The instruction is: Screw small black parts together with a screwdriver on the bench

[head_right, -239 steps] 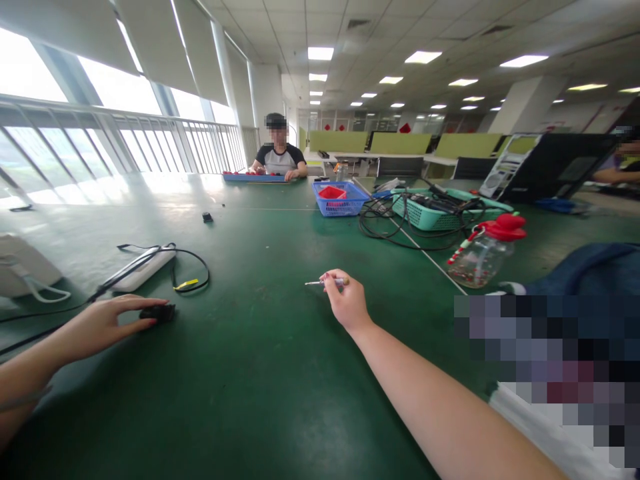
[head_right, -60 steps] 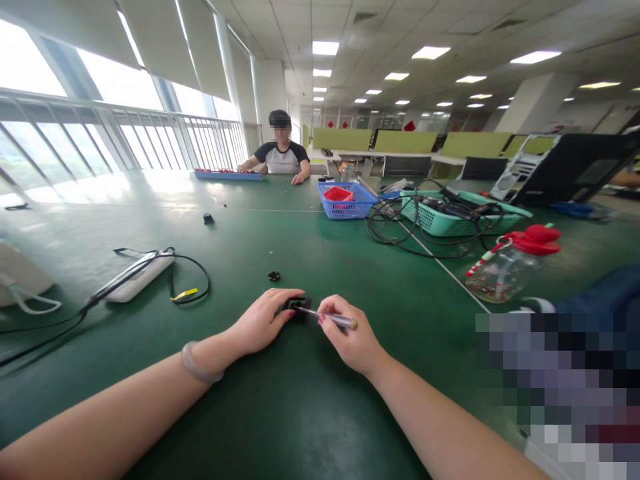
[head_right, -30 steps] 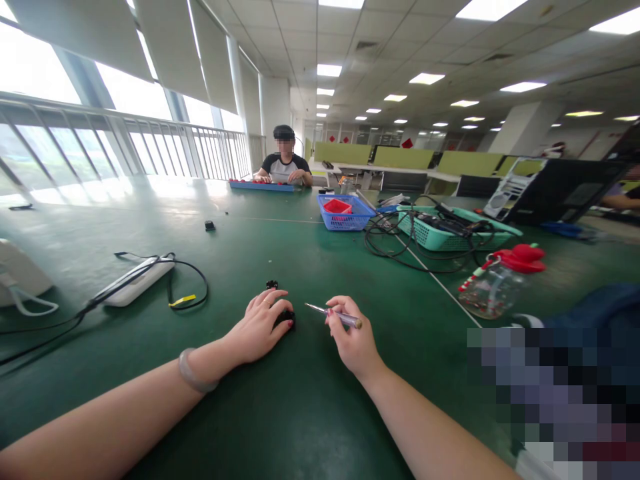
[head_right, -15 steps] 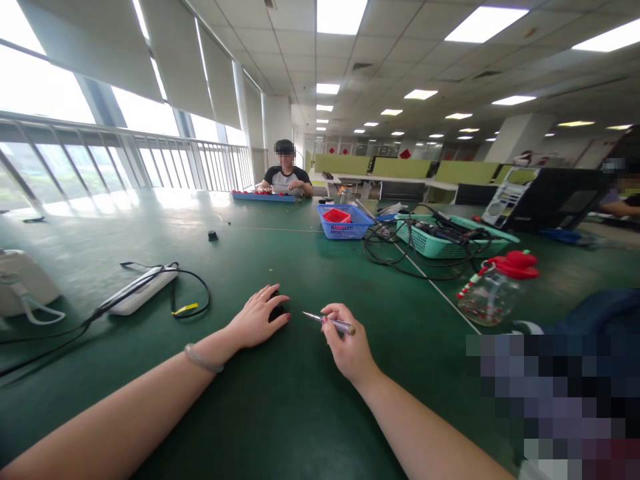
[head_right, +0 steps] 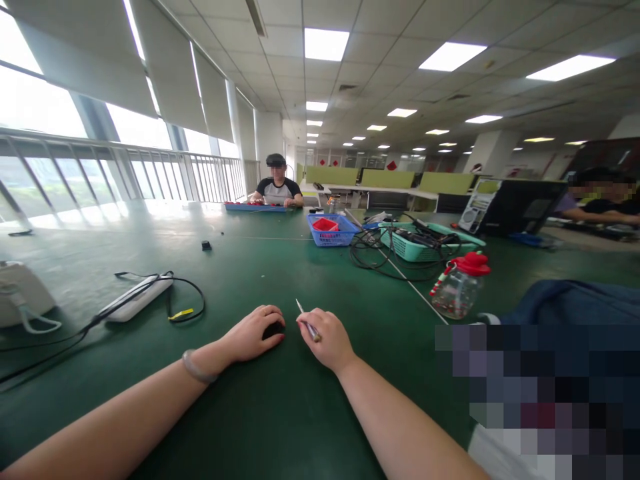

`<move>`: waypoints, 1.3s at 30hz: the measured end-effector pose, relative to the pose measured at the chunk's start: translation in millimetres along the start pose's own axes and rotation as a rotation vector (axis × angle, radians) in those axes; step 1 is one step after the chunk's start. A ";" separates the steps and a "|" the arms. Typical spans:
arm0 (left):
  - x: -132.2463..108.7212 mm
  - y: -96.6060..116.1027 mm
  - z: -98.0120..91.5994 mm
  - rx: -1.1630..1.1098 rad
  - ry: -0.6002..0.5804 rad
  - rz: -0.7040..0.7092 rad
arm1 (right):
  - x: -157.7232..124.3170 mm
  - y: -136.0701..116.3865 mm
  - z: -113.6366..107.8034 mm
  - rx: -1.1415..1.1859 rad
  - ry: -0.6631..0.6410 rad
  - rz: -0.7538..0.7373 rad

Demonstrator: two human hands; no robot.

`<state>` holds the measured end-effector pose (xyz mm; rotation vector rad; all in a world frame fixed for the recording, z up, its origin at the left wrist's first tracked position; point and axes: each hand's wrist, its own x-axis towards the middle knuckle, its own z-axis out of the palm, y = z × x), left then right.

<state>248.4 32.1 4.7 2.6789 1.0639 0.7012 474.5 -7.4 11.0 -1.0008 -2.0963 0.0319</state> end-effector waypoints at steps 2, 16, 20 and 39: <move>-1.4 2.4 2.0 0.011 0.027 -0.020 | -0.2 0.4 0.5 -0.036 0.005 -0.006; -92.5 -34.0 -61.1 0.037 -0.067 -0.132 | -3.4 5.3 3.3 -0.071 0.028 -0.022; -123.9 -74.5 -89.1 0.114 -0.073 -0.229 | -2.9 5.8 4.8 -0.059 0.024 -0.016; -109.1 -107.8 -118.3 0.277 -0.093 -0.688 | -2.3 6.4 3.0 0.039 0.050 0.047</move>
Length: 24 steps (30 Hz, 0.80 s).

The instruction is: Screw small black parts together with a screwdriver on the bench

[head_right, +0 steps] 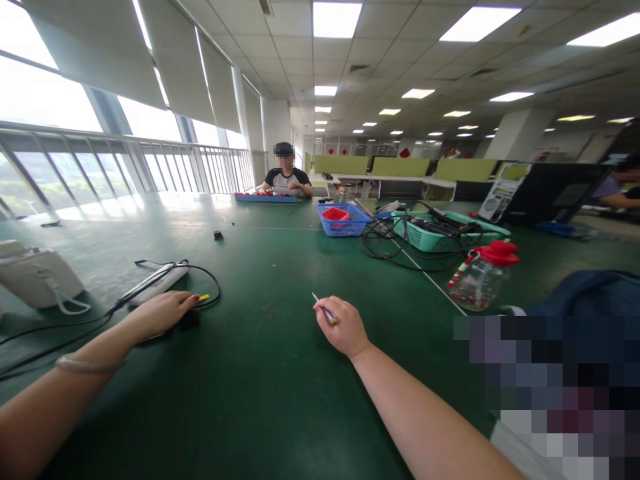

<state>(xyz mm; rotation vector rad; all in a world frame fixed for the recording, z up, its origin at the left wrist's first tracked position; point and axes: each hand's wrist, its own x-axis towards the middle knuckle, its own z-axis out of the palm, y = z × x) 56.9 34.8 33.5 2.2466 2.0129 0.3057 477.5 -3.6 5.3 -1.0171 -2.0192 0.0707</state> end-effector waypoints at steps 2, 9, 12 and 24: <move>-1.3 -8.2 1.0 0.011 0.011 -0.026 | 0.1 -0.1 0.1 0.019 -0.001 0.005; -16.8 -26.7 -1.1 -0.097 0.006 -0.050 | 1.6 -0.3 0.2 0.069 -0.027 0.037; -17.1 -26.4 0.2 -0.101 0.024 -0.040 | 2.2 -0.5 0.1 0.072 -0.023 0.051; -18.1 -22.3 -9.5 -0.144 0.237 -0.123 | 1.3 -0.9 -2.2 0.104 -0.006 0.055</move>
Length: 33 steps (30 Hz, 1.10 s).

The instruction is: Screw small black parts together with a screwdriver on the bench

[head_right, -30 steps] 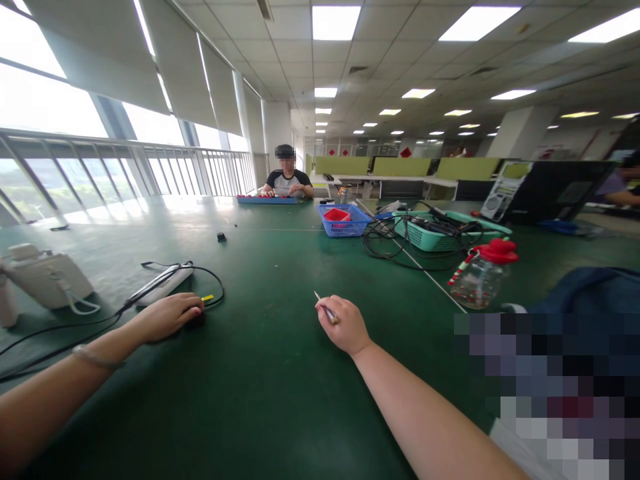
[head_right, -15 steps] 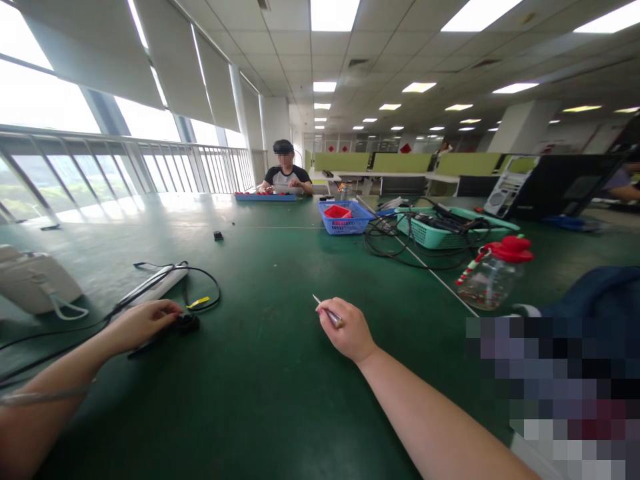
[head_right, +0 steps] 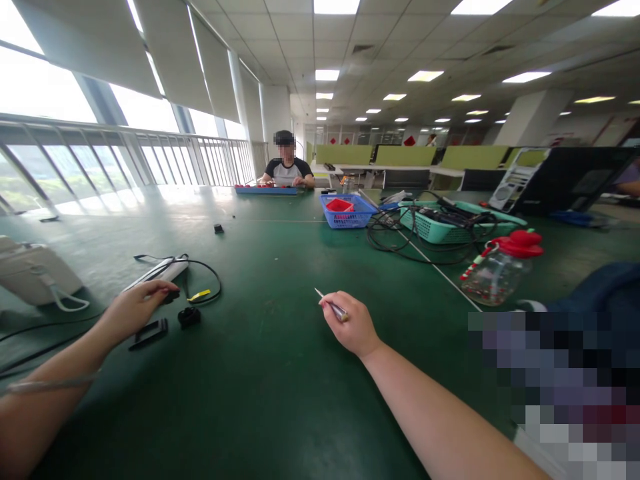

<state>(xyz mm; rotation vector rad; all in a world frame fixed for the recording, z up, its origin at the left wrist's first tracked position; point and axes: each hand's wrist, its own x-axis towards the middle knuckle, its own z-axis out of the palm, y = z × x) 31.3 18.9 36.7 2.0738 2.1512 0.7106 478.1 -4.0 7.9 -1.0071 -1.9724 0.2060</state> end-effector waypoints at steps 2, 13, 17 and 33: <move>-1.5 4.6 -0.3 -0.050 0.016 -0.006 | -0.1 -0.3 -0.5 0.003 0.004 0.006; -8.0 9.3 11.6 -0.371 0.044 0.201 | -1.3 -0.9 -1.4 0.026 -0.004 0.007; -9.4 9.5 13.5 -0.372 0.033 0.230 | -1.6 -0.9 -1.3 0.024 0.014 0.005; -12.9 24.1 8.1 -0.125 -0.015 0.258 | -2.1 0.4 -1.9 0.020 0.002 0.018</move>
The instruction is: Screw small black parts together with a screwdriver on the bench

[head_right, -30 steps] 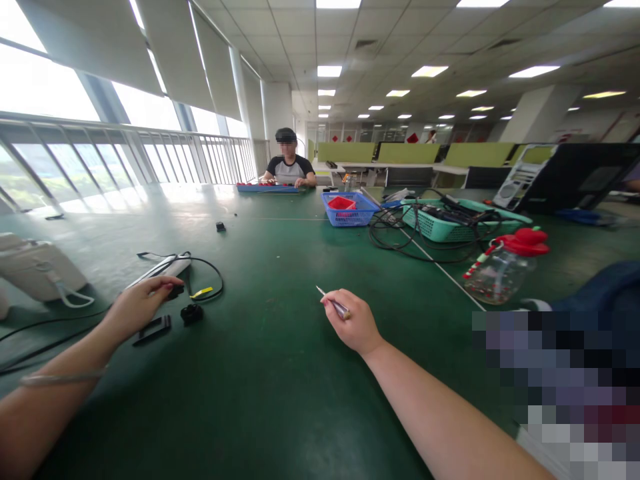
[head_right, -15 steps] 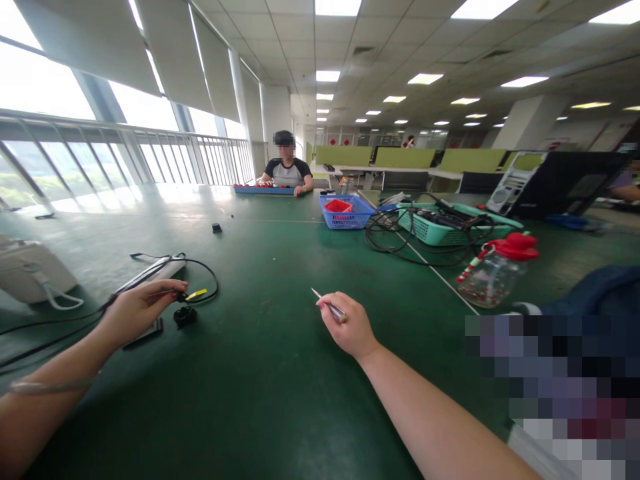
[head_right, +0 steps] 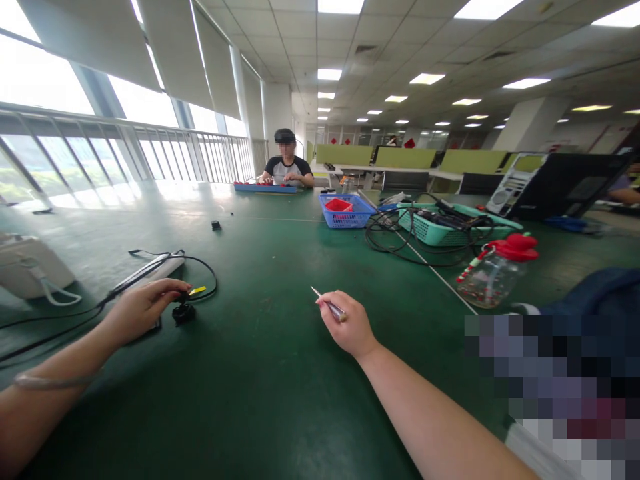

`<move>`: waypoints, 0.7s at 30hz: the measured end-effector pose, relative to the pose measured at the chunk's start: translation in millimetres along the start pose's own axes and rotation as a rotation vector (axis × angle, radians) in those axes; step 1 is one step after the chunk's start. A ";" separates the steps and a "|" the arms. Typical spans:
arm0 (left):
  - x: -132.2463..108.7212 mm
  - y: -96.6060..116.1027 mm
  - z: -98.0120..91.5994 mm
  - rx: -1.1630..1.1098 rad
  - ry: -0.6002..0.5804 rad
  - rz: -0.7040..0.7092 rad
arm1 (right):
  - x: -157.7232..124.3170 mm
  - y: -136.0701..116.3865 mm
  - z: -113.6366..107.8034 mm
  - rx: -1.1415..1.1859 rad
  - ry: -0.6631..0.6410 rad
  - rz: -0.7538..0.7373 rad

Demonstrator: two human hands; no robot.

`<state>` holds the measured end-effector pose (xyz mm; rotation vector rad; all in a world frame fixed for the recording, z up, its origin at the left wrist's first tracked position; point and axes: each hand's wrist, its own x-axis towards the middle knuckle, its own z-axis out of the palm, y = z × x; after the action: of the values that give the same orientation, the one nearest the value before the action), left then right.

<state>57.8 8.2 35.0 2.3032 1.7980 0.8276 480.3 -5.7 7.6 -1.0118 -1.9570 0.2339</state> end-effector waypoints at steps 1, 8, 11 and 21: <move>0.3 -1.8 0.4 -0.014 0.013 0.022 | 0.1 -0.3 -0.1 0.001 0.000 -0.001; 1.6 -13.5 0.6 0.003 0.014 0.144 | 0.7 -2.0 -0.9 0.000 0.010 -0.005; 2.0 -18.6 -0.5 0.038 -0.006 0.211 | 0.8 -1.7 -1.1 0.003 0.017 -0.013; -0.9 -13.6 -8.8 0.109 -0.100 0.074 | -0.8 0.1 -1.2 0.033 0.009 0.005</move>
<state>41.8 9.3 36.7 2.4442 1.7680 0.6257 481.6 -6.4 7.7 -0.9946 -1.9368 0.2627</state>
